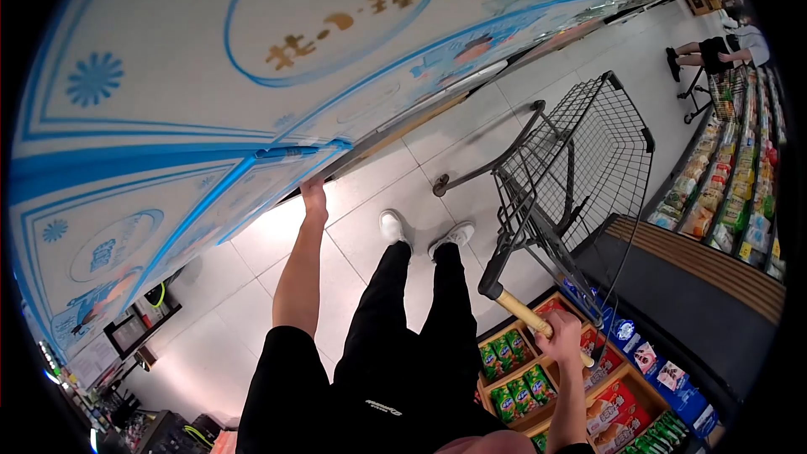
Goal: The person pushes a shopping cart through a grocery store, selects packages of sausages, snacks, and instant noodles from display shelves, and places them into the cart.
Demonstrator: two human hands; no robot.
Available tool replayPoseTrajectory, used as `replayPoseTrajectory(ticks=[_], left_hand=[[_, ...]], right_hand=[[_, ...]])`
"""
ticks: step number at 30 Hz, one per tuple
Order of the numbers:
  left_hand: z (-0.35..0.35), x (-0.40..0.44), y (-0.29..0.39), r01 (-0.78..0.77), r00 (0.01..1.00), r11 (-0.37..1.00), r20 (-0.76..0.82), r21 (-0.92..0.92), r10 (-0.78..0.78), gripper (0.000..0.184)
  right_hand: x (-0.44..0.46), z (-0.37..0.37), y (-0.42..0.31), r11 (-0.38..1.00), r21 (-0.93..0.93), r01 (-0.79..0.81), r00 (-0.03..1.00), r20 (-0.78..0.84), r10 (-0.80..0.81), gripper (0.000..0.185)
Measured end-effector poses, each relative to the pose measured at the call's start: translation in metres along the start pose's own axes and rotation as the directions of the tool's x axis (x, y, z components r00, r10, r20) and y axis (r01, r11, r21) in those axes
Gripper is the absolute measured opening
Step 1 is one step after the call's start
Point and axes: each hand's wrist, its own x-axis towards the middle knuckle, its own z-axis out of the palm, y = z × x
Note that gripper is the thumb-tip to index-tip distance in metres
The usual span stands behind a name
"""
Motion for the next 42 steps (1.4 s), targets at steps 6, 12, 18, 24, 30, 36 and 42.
replayPoseTrajectory(ticks=[6, 12, 18, 24, 30, 36, 42], left_hand=[[-0.014, -0.077, -0.048, 0.19, 0.963, 0.972, 0.164, 0.138, -0.212, 0.04], [-0.045, -0.19, -0.063, 0.242, 0.742, 0.812, 0.438, 0.532, -0.508, 0.047], [-0.089, -0.211, -0.056, 0.33, 0.868, 0.85, 0.223, 0.411, -0.444, 0.029], [-0.121, -0.176, -0.062, 0.318, 0.879, 0.804, 0.162, 0.502, -0.448, 0.026], [-0.061, -0.197, 0.007, 0.184, 0.922, 0.942, 0.282, 0.279, -0.264, 0.041], [0.001, -0.226, 0.036, 0.02, 0.892, 0.971, 0.434, 0.238, -0.125, 0.033], [0.107, -0.325, 0.098, -0.617, 0.653, 0.781, 0.618, 0.096, 0.439, 0.015]], right_hand=[[-0.005, -0.006, -0.009, 1.0, 0.002, -0.024, 0.999, -0.026, 0.024, 0.029], [-0.015, 0.009, 0.021, 0.652, 0.75, -0.107, 0.875, -0.24, 0.42, 0.036], [0.014, -0.053, -0.049, 0.631, 0.761, -0.15, 0.91, -0.144, 0.389, 0.034], [0.019, -0.191, -0.228, 0.61, 0.202, 0.766, 0.599, -0.568, -0.564, 0.013], [-0.005, -0.231, -0.318, -0.259, -0.016, 0.966, -0.181, -0.758, -0.626, 0.022], [-0.022, -0.243, -0.337, -0.553, -0.062, 0.831, -0.355, -0.825, -0.441, 0.035], [-0.035, -0.262, -0.305, -0.598, -0.114, 0.793, -0.406, -0.83, -0.381, 0.036]])
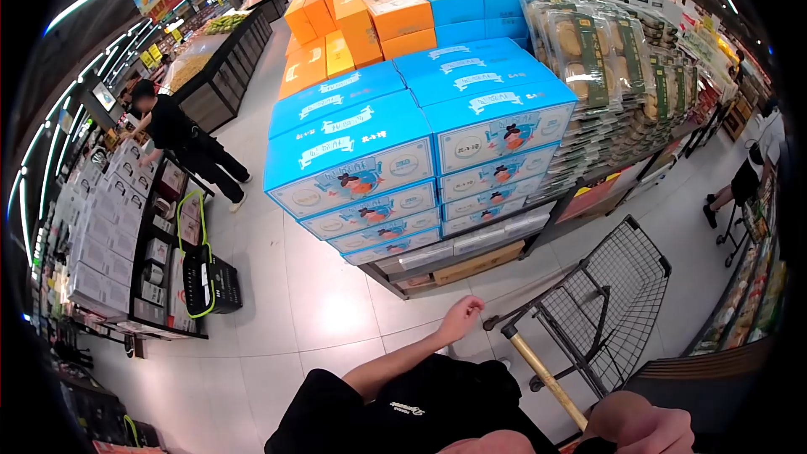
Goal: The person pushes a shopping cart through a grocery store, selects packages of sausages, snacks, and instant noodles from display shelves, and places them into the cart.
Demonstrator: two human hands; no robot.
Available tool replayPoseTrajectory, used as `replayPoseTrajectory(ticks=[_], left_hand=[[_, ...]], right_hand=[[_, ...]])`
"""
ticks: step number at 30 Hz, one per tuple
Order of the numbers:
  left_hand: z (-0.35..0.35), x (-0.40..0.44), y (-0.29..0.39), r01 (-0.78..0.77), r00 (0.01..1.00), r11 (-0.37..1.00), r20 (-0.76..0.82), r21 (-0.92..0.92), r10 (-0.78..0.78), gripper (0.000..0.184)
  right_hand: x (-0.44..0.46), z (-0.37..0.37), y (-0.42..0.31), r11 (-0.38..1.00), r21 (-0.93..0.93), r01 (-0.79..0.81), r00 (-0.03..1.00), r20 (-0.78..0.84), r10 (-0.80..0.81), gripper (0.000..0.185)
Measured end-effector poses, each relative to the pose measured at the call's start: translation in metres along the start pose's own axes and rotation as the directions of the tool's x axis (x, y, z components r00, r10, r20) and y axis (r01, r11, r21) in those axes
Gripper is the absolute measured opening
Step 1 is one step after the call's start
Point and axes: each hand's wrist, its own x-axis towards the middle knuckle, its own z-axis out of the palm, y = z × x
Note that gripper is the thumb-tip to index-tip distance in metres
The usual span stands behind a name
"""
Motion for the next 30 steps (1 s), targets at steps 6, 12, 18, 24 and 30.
replayPoseTrajectory(ticks=[6, 12, 18, 24, 30], left_hand=[[0.088, -0.01, 0.096, -0.614, 0.751, 0.718, 0.521, 0.328, 0.405, 0.012], [0.121, -0.029, 0.081, -0.629, 0.756, 0.552, 0.595, 0.547, 0.273, 0.017], [0.115, -0.03, 0.104, -0.598, 0.732, 0.601, 0.667, 0.53, 0.14, 0.023], [0.106, -0.031, 0.092, -0.663, 0.661, 0.578, 0.735, 0.476, 0.153, 0.021], [0.091, -0.041, 0.078, -0.722, 0.595, 0.552, 0.782, 0.418, 0.186, 0.018]], right_hand=[[0.013, -0.034, -0.037, 0.993, 0.008, -0.114, 0.991, -0.064, 0.114, 0.035], [0.021, -0.079, -0.059, 0.986, 0.135, -0.097, 0.995, -0.003, 0.099, 0.035], [0.019, -0.089, -0.074, 0.999, 0.026, -0.042, 0.997, -0.064, 0.043, 0.031], [-0.06, -0.105, -0.11, 0.661, -0.477, -0.58, 0.774, -0.07, 0.629, 0.016], [-0.24, -0.095, -0.19, -0.61, -0.684, -0.4, -0.096, -0.63, 0.77, 0.012]])
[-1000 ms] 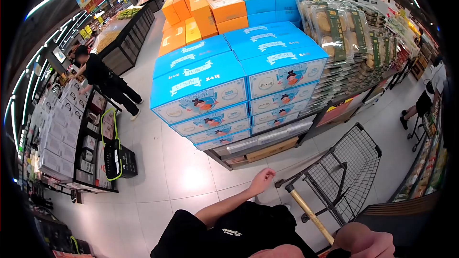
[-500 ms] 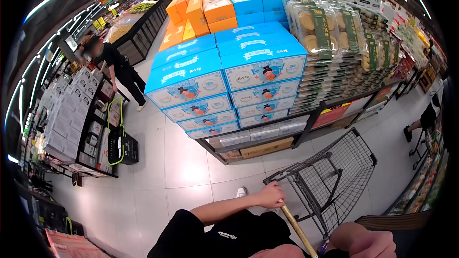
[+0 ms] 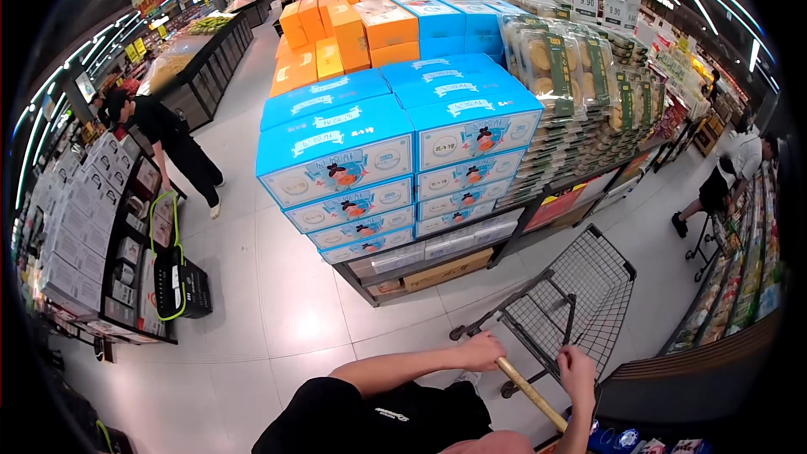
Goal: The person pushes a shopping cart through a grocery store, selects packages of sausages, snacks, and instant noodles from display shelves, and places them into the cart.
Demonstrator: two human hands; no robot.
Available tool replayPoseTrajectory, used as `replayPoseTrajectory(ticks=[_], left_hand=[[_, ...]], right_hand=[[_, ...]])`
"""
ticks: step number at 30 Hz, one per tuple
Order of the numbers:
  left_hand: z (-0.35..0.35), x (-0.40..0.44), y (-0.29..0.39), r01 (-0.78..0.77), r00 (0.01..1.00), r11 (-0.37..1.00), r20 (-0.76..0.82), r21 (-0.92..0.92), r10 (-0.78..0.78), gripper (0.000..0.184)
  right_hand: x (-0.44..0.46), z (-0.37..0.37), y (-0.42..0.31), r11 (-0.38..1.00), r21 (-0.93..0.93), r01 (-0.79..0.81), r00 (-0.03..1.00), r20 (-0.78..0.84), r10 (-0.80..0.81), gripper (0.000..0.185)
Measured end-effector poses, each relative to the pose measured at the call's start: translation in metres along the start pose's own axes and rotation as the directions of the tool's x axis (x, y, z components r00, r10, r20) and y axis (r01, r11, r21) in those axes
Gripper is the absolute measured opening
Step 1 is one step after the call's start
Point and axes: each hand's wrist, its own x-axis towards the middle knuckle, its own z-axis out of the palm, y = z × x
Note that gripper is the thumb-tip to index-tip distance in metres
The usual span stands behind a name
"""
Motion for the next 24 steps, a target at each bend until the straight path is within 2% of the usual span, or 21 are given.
replayPoseTrajectory(ticks=[1, 3, 5, 6, 7, 8, 9, 10, 13, 14, 16, 18, 22, 24], left_hand=[[0.002, -0.004, -0.001, -0.018, 1.0, 1.0, -0.005, -0.003, 0.018, 0.018], [0.002, -0.012, -0.004, -0.022, 0.999, 1.0, 0.026, 0.022, 0.021, 0.022], [0.008, -0.015, -0.016, -0.068, 0.997, 0.998, 0.043, 0.008, 0.067, 0.022], [0.005, -0.018, -0.017, -0.104, 0.993, 0.995, 0.063, 0.001, 0.104, 0.023], [0.002, -0.02, -0.017, -0.121, 0.991, 0.993, 0.065, -0.003, 0.121, 0.023], [-0.013, -0.022, -0.017, -0.122, 0.979, 0.992, 0.168, 0.038, 0.114, 0.021], [-0.021, -0.026, -0.017, -0.128, 0.958, 0.988, 0.27, 0.082, 0.101, 0.021], [-0.021, -0.032, -0.014, -0.144, 0.956, 0.986, 0.269, 0.084, 0.116, 0.021], [-0.013, -0.045, -0.011, -0.087, 0.968, 0.987, 0.247, 0.133, 0.052, 0.02], [-0.01, -0.05, -0.01, -0.05, 0.973, 0.986, 0.229, 0.161, 0.013, 0.019], [-0.003, -0.059, -0.008, -0.015, 0.979, 0.981, 0.204, 0.195, -0.026, 0.017], [-0.008, -0.071, 0.003, 0.1, 0.976, 0.975, 0.172, 0.2, -0.135, 0.016], [-0.006, -0.092, 0.014, 0.14, 0.98, 0.967, 0.11, 0.214, -0.166, 0.016], [-0.003, -0.103, 0.018, 0.141, 0.981, 0.952, 0.091, 0.273, -0.171, 0.018]], right_hand=[[-0.024, 0.02, 0.026, 0.984, -0.168, -0.057, 0.998, 0.006, 0.058, 0.013], [-0.079, 0.051, 0.06, 0.935, -0.266, -0.234, 0.965, 0.049, 0.256, 0.025], [-0.132, 0.099, 0.118, 0.879, -0.359, -0.312, 0.925, 0.097, 0.368, 0.04], [-0.141, 0.103, 0.115, 0.873, -0.364, -0.326, 0.92, 0.088, 0.381, 0.04], [-0.152, 0.107, 0.112, 0.842, -0.344, -0.416, 0.89, 0.039, 0.455, 0.046], [-0.159, 0.111, 0.106, 0.806, -0.319, -0.499, 0.852, -0.011, 0.523, 0.053], [-0.161, 0.115, 0.099, 0.798, -0.341, -0.496, 0.861, -0.074, 0.504, 0.057], [-0.164, 0.112, 0.094, 0.792, -0.34, -0.507, 0.856, -0.088, 0.51, 0.057], [-0.154, 0.097, 0.074, 0.767, -0.277, -0.579, 0.741, 0.213, 0.636, 0.06], [-0.152, 0.096, 0.069, 0.771, -0.273, -0.576, 0.747, 0.206, 0.632, 0.06], [-0.154, 0.097, 0.061, 0.745, -0.247, -0.62, 0.657, 0.354, 0.665, 0.059], [-0.162, 0.104, 0.058, 0.774, -0.259, -0.577, 0.7, 0.332, 0.633, 0.059], [-0.179, 0.121, 0.071, 0.841, -0.295, -0.454, 0.8, 0.281, 0.53, 0.061], [-0.185, 0.116, 0.054, 0.84, -0.301, -0.451, 0.793, 0.296, 0.532, 0.061]])
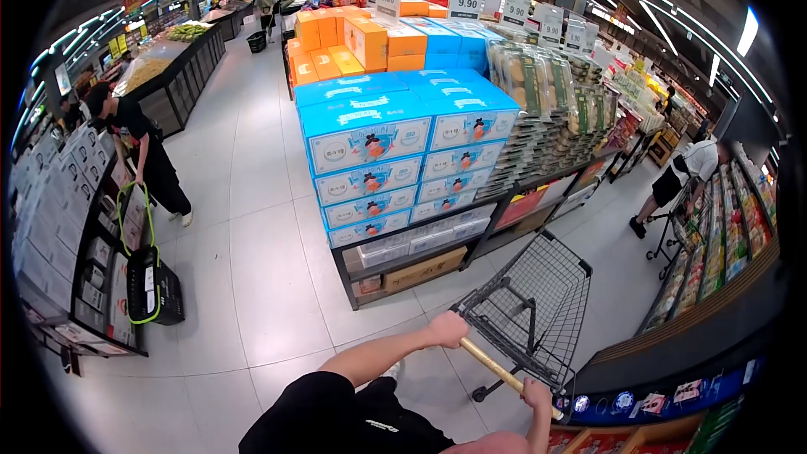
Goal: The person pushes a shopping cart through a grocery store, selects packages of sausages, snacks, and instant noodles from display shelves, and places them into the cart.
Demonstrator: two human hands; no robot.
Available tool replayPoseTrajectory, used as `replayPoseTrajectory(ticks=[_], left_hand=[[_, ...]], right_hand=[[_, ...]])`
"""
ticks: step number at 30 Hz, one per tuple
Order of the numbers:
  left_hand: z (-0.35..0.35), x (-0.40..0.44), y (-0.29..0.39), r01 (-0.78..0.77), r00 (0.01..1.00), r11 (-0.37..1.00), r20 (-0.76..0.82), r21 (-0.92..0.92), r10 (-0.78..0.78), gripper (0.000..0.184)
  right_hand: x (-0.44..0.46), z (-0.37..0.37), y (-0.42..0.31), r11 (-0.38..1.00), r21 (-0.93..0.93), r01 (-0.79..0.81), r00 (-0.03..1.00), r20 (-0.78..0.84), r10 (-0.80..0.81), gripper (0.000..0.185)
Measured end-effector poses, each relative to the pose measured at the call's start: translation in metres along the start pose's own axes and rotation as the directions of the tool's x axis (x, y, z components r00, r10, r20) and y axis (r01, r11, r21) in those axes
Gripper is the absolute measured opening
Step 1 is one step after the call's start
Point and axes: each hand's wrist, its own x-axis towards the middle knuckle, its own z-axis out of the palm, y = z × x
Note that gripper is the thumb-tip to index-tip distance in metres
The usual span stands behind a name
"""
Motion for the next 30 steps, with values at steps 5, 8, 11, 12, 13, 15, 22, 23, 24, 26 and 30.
replayPoseTrajectory(ticks=[5, 8, 11, 12, 13, 15, 22, 23, 24, 26, 30], left_hand=[[-0.003, -0.036, 0.015, 0.054, 0.998, 0.999, -0.017, 0.006, -0.054, 0.018], [0.003, -0.055, 0.019, 0.07, 0.997, 0.997, 0.009, 0.03, -0.071, 0.019], [0.001, -0.078, 0.026, 0.066, 0.998, 0.994, -0.02, 0.085, -0.064, 0.018], [0.001, -0.086, 0.028, 0.076, 0.997, 0.993, -0.008, 0.094, -0.076, 0.018], [0.0, -0.092, 0.029, 0.069, 0.998, 0.992, 0.005, 0.103, -0.07, 0.017], [-0.002, -0.107, 0.03, 0.047, 0.999, 0.991, -0.007, 0.123, -0.046, 0.017], [-0.001, -0.145, 0.01, 0.011, 1.0, 0.987, 0.007, 0.162, -0.012, 0.017], [0.0, -0.15, 0.006, 0.009, 1.0, 0.987, 0.001, 0.163, -0.01, 0.016], [-0.001, -0.156, 0.002, 0.009, 1.0, 0.987, -0.006, 0.162, -0.008, 0.016], [-0.001, -0.169, -0.005, -0.004, 1.0, 0.985, -0.021, 0.172, 0.008, 0.016], [0.016, -0.19, -0.029, -0.057, 0.99, 0.98, -0.118, 0.19, 0.081, 0.019]], right_hand=[[-0.038, 0.007, -0.022, 0.995, 0.083, -0.051, 0.998, -0.04, 0.055, 0.057], [-0.042, 0.031, -0.019, 0.993, 0.093, -0.077, 0.996, -0.029, 0.08, 0.056], [-0.084, 0.023, -0.04, 0.997, 0.07, -0.044, 0.996, -0.08, 0.05, 0.056], [-0.093, 0.026, -0.041, 0.998, 0.06, -0.023, 0.995, -0.097, 0.028, 0.056], [-0.099, 0.031, -0.04, 0.996, 0.081, -0.034, 0.993, -0.107, 0.043, 0.056], [-0.105, 0.043, -0.045, 0.996, 0.083, -0.031, 0.995, -0.095, 0.039, 0.055], [-0.141, 0.072, -0.08, 0.989, 0.135, -0.065, 0.99, -0.112, 0.08, 0.053], [-0.148, 0.073, -0.088, 0.985, 0.146, -0.089, 0.991, -0.091, 0.103, 0.053], [-0.159, 0.072, -0.097, 0.982, 0.156, -0.111, 0.99, -0.069, 0.123, 0.052], [-0.176, 0.083, -0.109, 0.981, 0.18, -0.07, 0.981, -0.168, 0.101, 0.05], [-0.199, 0.125, -0.118, 0.979, 0.204, 0.014, 0.913, -0.401, 0.071, 0.048]])
